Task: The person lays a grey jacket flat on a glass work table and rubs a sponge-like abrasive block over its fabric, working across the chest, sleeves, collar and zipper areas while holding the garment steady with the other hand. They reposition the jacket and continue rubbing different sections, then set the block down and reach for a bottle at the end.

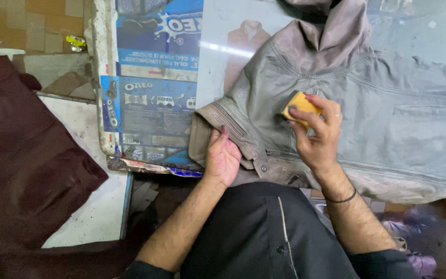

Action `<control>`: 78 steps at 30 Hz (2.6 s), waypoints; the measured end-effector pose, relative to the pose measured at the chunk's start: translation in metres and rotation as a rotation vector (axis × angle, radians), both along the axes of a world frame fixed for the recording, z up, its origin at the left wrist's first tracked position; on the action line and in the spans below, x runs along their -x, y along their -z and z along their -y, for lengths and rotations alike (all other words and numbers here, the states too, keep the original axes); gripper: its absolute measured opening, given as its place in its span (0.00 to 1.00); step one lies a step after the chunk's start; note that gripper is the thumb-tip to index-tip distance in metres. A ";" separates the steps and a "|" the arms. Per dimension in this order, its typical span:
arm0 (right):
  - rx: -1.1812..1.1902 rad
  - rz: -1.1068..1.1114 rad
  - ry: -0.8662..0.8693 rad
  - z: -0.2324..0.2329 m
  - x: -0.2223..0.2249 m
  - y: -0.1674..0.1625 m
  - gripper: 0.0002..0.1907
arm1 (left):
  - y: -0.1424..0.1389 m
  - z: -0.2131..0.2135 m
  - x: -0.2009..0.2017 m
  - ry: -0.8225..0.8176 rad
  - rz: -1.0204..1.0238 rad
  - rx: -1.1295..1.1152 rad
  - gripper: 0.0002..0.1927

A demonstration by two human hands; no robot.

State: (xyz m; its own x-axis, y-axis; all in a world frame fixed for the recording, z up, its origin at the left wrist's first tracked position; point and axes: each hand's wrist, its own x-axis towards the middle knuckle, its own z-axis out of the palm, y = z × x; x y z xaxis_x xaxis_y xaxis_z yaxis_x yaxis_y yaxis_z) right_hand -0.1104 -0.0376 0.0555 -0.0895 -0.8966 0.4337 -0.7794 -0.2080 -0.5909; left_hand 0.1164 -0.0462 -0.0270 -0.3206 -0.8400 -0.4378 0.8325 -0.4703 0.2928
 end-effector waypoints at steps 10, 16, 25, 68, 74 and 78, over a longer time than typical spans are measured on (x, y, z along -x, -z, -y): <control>0.077 -0.179 -0.228 0.021 -0.034 -0.003 0.20 | 0.001 0.039 -0.008 -0.014 0.146 -0.036 0.24; 0.119 -0.003 -0.056 0.044 -0.040 -0.005 0.19 | 0.020 0.028 -0.006 -0.154 -0.018 -0.093 0.20; 0.095 -0.325 -0.113 0.074 -0.070 -0.010 0.12 | 0.022 0.031 -0.007 -0.118 -0.171 -0.135 0.16; 0.241 0.992 0.306 -0.146 0.064 0.092 0.21 | -0.079 0.075 0.034 0.011 1.412 0.934 0.21; 0.183 0.813 0.245 -0.134 0.047 0.071 0.20 | -0.084 0.178 0.091 0.385 1.722 1.076 0.31; 0.088 0.527 0.253 -0.104 0.034 0.045 0.23 | -0.071 0.225 0.112 0.675 1.626 0.967 0.40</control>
